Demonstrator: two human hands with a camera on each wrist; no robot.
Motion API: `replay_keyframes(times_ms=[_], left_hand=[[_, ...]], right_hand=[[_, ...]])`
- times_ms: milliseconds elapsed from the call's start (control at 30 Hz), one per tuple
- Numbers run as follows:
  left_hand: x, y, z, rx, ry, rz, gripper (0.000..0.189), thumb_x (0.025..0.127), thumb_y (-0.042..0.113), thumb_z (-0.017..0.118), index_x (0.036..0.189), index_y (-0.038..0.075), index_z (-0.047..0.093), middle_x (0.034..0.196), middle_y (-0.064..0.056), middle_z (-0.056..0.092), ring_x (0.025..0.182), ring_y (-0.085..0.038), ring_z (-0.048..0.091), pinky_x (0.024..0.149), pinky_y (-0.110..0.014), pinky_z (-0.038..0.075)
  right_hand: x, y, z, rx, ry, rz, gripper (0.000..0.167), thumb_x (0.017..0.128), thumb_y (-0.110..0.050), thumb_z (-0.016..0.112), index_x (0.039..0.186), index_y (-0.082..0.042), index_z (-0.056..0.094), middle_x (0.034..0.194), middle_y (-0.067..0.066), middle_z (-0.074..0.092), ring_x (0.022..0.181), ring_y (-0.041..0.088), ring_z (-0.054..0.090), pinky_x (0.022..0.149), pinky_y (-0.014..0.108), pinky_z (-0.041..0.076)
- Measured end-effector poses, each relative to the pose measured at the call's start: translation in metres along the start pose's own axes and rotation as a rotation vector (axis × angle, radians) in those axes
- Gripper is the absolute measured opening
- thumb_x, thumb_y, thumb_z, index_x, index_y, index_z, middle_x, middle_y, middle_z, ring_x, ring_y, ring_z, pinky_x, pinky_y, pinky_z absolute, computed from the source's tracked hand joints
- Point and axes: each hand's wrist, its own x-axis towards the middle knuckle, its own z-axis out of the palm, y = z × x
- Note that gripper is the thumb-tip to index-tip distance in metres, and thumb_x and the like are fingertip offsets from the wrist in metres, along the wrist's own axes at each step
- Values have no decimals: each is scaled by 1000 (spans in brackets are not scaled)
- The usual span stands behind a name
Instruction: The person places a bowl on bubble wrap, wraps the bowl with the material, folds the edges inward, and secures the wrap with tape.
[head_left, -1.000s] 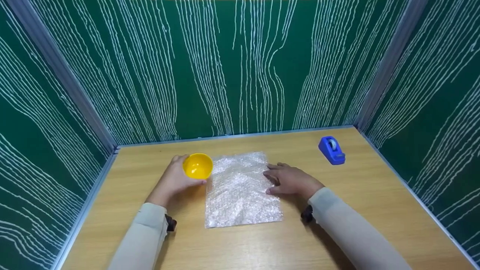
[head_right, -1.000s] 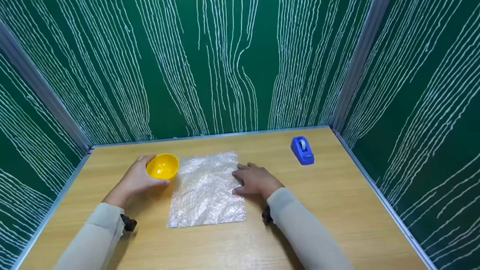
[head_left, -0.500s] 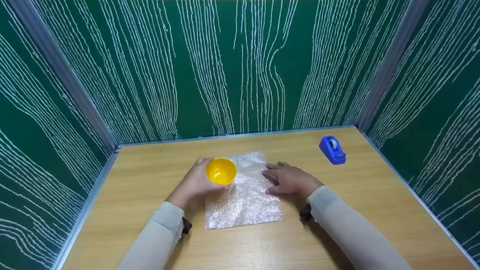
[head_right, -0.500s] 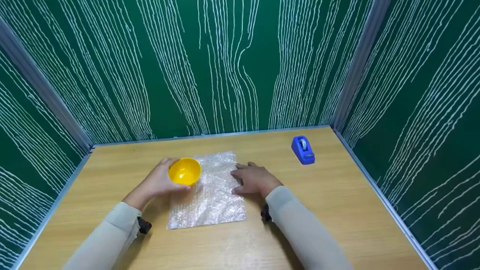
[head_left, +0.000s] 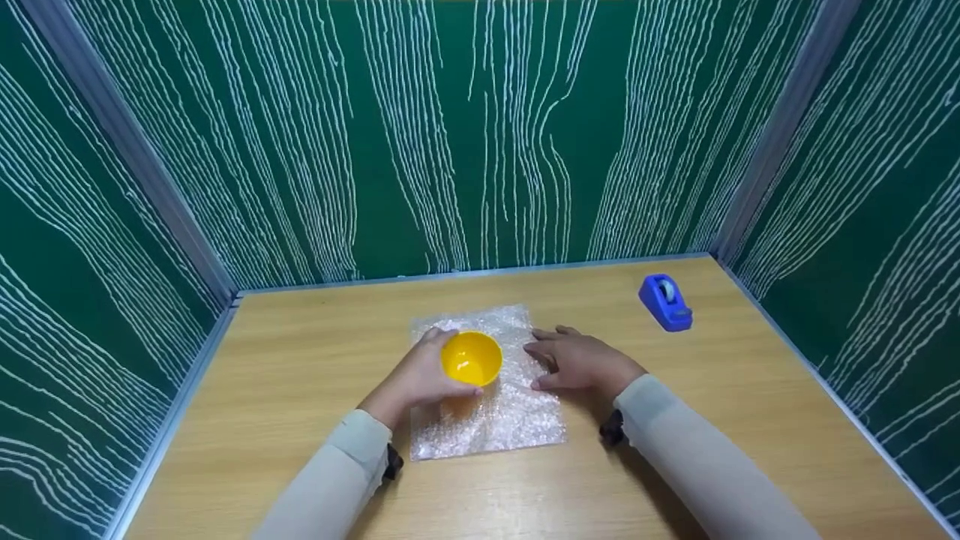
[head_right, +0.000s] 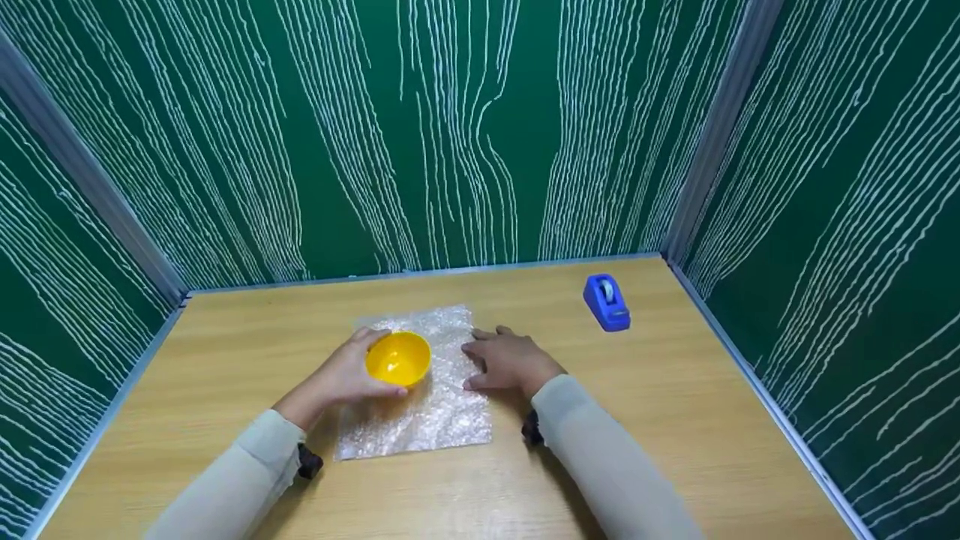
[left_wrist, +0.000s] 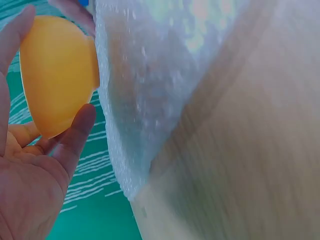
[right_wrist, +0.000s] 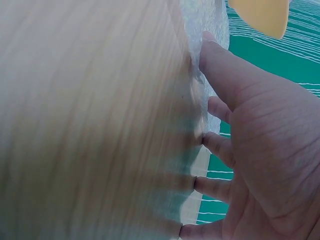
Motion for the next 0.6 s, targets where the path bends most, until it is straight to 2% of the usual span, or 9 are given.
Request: replay_keyframes(times_ms=[200,467,600], left_hand=[[0,4,9,12,-24,7,118,74,52,104,173,23,47,163,-5,54,132,-30,62,118,-56,59],[1,4,16,16,-61,13,123,76,55,103,176,18,43,176,-13,45,141,-36,60,124,-61,53],[2,2,16,1,-77,7,123,77,55,104,176,17,42,176,-15,44,143,-37,60,127,-62,51]], right_hand=[[-2,-1,-2,6,-2,-13,80,97,-70,80,168,-47,52,188,-6,34,175,44,27,135,78,27],[-4,-2,-2,-2,-1,-15,79,98,-69,79,168,-47,52,188,-6,34,175,44,27,135,78,28],[-4,-2,-2,-2,5,-20,77,99,-68,79,168,-46,53,187,-6,34,175,45,27,135,77,28]])
